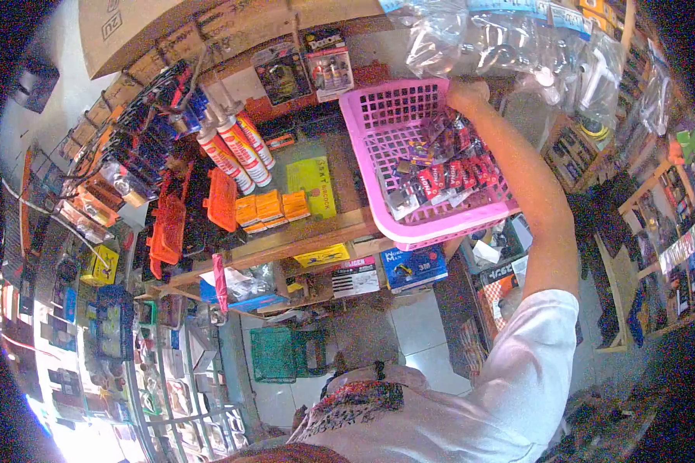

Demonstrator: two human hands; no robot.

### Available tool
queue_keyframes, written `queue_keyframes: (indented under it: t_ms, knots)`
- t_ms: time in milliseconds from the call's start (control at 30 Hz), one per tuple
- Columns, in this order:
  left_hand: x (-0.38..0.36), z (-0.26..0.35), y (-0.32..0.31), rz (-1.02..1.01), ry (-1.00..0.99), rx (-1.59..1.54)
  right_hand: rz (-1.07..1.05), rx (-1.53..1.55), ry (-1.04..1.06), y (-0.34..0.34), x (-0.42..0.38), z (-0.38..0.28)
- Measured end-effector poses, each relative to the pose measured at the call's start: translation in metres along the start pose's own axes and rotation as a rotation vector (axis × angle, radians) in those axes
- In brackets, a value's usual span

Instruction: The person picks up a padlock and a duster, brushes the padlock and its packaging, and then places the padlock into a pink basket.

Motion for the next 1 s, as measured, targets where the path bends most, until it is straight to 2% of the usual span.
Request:
queue_keyframes:
  t_ms: [33,67,167,267,367,467,533,600,700,733,867,1000]
  knots:
    - [0.000,-0.002,-0.001,-0.002,0.001,-0.004,-0.030,-0.027,-0.015,0.002,0.000,-0.006]
    - [0.000,-0.004,-0.002,-0.008,0.013,-0.002,-0.151,-0.049,0.066,0.003,-0.001,-0.007]
    - [0.005,-0.004,0.001,-0.011,0.020,-0.002,-0.071,0.057,0.010,-0.006,-0.003,0.000]
    - [0.010,-0.003,0.001,-0.015,0.017,-0.007,0.058,0.058,-0.012,0.018,-0.024,-0.007]
    - [0.014,-0.002,0.001,-0.012,0.014,-0.013,-0.187,0.140,0.197,0.025,-0.020,-0.010]
    - [0.018,-0.002,0.002,-0.018,-0.002,-0.012,-0.293,0.308,0.184,0.025,-0.030,-0.032]
    - [0.019,-0.003,0.003,-0.017,-0.010,-0.012,-0.110,0.251,0.158,0.036,-0.040,-0.038]
    - [0.019,-0.008,0.005,-0.016,-0.018,-0.014,-0.063,0.359,0.104,0.051,-0.054,-0.039]
    - [0.018,-0.015,0.009,-0.012,-0.021,-0.017,-0.036,0.433,0.094,0.043,-0.041,-0.023]
    - [0.016,-0.018,0.009,-0.011,-0.019,-0.018,-0.117,0.409,0.078,0.042,-0.033,-0.018]
    - [0.017,-0.029,0.009,-0.010,-0.027,-0.019,0.018,0.646,0.111,0.046,-0.032,-0.001]
    - [0.028,-0.026,0.011,-0.015,-0.059,-0.002,-0.005,0.877,0.140,0.097,-0.085,0.008]
Point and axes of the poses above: each hand's wrist, its own x-axis towards the middle knuckle, its own y-axis out of the back of the hand, z = x × y, the point moved 2 cm from there along x, towards the middle knuckle, and after that the axes turned 10 degrees about z, right-handed, at the moved point
